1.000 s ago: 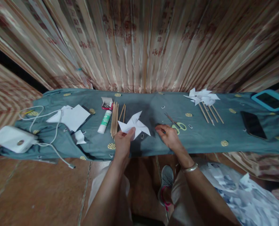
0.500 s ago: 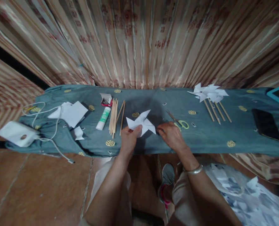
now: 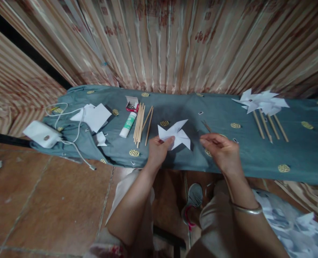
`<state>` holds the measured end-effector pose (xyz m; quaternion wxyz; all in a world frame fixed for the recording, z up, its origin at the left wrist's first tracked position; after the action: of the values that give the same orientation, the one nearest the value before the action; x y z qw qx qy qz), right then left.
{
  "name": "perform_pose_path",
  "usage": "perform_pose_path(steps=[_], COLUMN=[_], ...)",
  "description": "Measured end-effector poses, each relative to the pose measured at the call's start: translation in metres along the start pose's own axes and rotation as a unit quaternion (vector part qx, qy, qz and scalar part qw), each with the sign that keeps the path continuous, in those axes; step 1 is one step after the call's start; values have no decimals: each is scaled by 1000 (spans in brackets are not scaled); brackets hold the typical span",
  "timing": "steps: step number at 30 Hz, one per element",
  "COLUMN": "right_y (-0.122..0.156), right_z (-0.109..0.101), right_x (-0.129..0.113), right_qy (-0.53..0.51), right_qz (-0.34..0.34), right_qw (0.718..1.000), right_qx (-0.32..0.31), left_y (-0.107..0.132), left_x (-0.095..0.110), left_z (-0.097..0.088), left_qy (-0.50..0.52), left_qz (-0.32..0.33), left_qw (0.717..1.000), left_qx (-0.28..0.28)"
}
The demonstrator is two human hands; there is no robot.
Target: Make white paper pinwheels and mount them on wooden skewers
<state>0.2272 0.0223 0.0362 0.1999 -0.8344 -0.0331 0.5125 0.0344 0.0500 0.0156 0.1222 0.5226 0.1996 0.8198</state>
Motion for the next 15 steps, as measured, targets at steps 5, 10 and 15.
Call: perform_pose_path(steps=[5,10,15], right_y=[15,20,18], right_z=[5,7,6], right_x=[-31,-46,-43], right_qy=[-130,29,74], right_qz=[-6,-91,-121], right_qw=[991,995,988], right_qx=[17,-32,-65], left_y=[-1,1,5], left_x=[-8,-11,-14], left_z=[4,7,11], left_qy=[-34,-65,-84], left_qz=[18,30,12], left_qw=[999,997,994], left_qx=[-6,-20,-66])
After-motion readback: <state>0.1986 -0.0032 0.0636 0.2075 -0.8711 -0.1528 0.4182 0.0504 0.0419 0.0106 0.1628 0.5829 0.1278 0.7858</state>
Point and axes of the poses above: each hand's wrist, its own y-axis away from the middle knuckle, its own z-axis out of the palm, x = y × z, the point moved 3 cm from there along -y, towards the middle knuckle, and after that the axes turned 12 degrees about -z, right-handed, at the moved point
